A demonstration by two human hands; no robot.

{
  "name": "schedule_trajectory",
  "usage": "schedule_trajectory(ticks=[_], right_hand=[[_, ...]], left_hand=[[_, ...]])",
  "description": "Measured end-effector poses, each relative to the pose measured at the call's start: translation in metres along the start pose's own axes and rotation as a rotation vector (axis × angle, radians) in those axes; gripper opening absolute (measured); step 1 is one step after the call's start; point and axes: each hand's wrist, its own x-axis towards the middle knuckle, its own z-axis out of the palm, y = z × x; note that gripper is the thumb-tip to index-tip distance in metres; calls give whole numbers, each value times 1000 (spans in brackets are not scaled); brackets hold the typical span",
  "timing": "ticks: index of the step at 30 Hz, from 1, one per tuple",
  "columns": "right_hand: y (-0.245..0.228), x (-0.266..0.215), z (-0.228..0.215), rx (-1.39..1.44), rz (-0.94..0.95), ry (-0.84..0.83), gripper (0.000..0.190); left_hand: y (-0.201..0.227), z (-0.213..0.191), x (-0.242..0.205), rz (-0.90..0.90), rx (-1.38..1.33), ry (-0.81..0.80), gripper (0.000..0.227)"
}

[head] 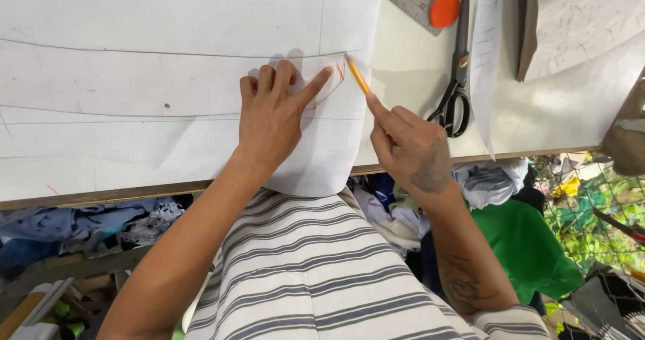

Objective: The person uses a pencil, a metal ruler, and a yellow measuring tape to draw and measure lines on a large sheet of white paper. They repeatedly reposition the paper and tools to create a pattern layout on a cluttered work surface.

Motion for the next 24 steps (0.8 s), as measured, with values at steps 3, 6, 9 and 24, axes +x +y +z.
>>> schedule_trajectory(ticks=[3,6,9,24], right_hand=[[-70,24,-86,123,175,-339,22],[-85,7,-108,179,389,-332,31],[-74,-18,-85,129,346,-177,29],[-66,-47,57,15,360,266,43]], left_hand=[[1,0,1,-14,-9,-21,69],[-2,-5,4,11,-1,-82,67],[-7,18,2,44,128,223,94],[-25,21,14,169,175,92,96]])
